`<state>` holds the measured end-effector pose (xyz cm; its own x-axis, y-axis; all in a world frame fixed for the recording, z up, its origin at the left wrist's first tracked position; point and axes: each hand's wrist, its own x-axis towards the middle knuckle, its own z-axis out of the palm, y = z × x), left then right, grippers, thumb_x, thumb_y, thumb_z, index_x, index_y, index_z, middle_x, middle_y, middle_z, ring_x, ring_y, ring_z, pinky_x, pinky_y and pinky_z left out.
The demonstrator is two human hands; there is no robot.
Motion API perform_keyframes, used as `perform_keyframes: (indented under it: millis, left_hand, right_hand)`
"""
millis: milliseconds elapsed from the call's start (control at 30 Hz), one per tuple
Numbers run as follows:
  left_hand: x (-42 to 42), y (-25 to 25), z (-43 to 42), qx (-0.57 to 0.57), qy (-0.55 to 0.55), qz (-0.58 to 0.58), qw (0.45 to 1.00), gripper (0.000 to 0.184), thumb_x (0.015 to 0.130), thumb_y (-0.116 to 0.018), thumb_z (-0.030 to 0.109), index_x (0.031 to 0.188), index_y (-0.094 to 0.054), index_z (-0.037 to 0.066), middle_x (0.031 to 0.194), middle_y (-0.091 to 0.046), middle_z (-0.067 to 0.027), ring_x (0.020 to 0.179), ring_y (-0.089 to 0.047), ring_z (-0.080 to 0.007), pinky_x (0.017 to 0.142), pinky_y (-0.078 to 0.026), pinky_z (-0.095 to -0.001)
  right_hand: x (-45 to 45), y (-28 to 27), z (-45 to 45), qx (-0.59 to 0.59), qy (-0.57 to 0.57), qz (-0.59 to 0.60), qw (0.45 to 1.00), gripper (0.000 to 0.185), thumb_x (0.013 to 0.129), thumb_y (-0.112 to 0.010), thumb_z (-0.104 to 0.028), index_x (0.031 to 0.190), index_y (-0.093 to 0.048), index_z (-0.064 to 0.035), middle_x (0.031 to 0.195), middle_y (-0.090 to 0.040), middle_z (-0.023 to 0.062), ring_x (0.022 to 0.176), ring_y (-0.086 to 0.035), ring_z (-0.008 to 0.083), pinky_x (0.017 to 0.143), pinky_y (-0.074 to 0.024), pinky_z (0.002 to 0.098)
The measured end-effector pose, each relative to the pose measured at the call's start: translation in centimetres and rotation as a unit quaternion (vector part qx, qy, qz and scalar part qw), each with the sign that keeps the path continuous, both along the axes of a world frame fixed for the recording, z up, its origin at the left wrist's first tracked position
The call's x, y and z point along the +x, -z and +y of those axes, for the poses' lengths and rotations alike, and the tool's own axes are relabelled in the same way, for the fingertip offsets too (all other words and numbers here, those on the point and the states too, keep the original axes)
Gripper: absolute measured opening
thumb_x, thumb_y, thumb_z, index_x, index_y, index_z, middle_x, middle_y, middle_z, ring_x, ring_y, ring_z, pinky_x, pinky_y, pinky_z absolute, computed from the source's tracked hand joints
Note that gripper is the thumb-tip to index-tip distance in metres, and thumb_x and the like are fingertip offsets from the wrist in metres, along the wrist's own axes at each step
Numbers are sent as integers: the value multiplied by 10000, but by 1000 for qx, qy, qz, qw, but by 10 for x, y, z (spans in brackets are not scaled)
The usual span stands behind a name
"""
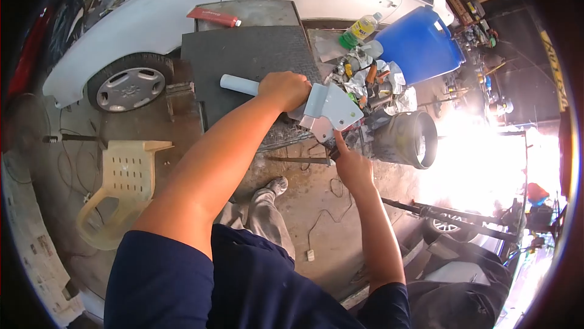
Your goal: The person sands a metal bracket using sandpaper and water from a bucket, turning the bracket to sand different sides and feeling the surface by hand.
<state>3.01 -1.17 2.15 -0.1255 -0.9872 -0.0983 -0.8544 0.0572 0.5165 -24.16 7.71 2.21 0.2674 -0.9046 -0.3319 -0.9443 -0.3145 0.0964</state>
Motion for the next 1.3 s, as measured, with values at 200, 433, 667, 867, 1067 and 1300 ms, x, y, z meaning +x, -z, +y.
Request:
perform_keyframes:
  millis: [200,433,667,867,1067,1300]
  left_hand:
    - [1,1,-2,20,-11,17,1000,473,1043,-401,367,1112,-779,91,1124,-771,-172,1075,-735,-360,949,-565,-497]
    - [1,2,-4,29,-6,9,1000,480,1048,-394,372,1120,-777,92,1141,-769,-167,1082,-734,-358,956,-565,-494]
    - [0,-1,-3,19,-4,4,1000,477,1043,-401,369,1094,-784,90,1119,-774,-166,1065,-738,-364,940,-573,-495]
    - [-1,0,-2,10,-9,10,1000,469,1039,-409,365,1086,-789,96,1102,-775,-168,1053,-740,-371,927,-577,-500]
    - [-1,0,-2,16,-22,9,1000,468,1040,-404,362,1093,-782,91,1105,-774,-168,1052,-740,-369,926,-577,-500]
    - [-1,0,-2,8,-11,5,1000,475,1040,-394,359,1099,-782,90,1111,-772,-180,1059,-738,-371,929,-574,-505]
  right_hand:
    - [13,11,32,28,2,-20,999,828,961,-578,-166,1685,-206,-315,836,-745,180,748,-739,379,676,-571,520]
    - [7,4,27,5,10,-59,998,805,965,-570,-170,1684,-211,-224,888,-756,185,756,-738,398,689,-569,539]
    - [7,4,14,25,41,-40,998,804,974,-557,-173,1684,-181,-199,916,-745,240,780,-723,441,727,-562,575]
    - [16,15,40,28,4,-61,998,793,956,-568,-180,1676,-240,-228,915,-761,192,789,-742,412,698,-571,559]
    - [23,-13,20,26,9,-77,997,812,915,-596,-199,1661,-276,-239,887,-758,195,818,-744,416,722,-573,559]
    - [19,-2,-17,37,-28,-20,999,877,888,-607,-188,1666,-234,-342,859,-743,220,794,-731,434,755,-569,550]
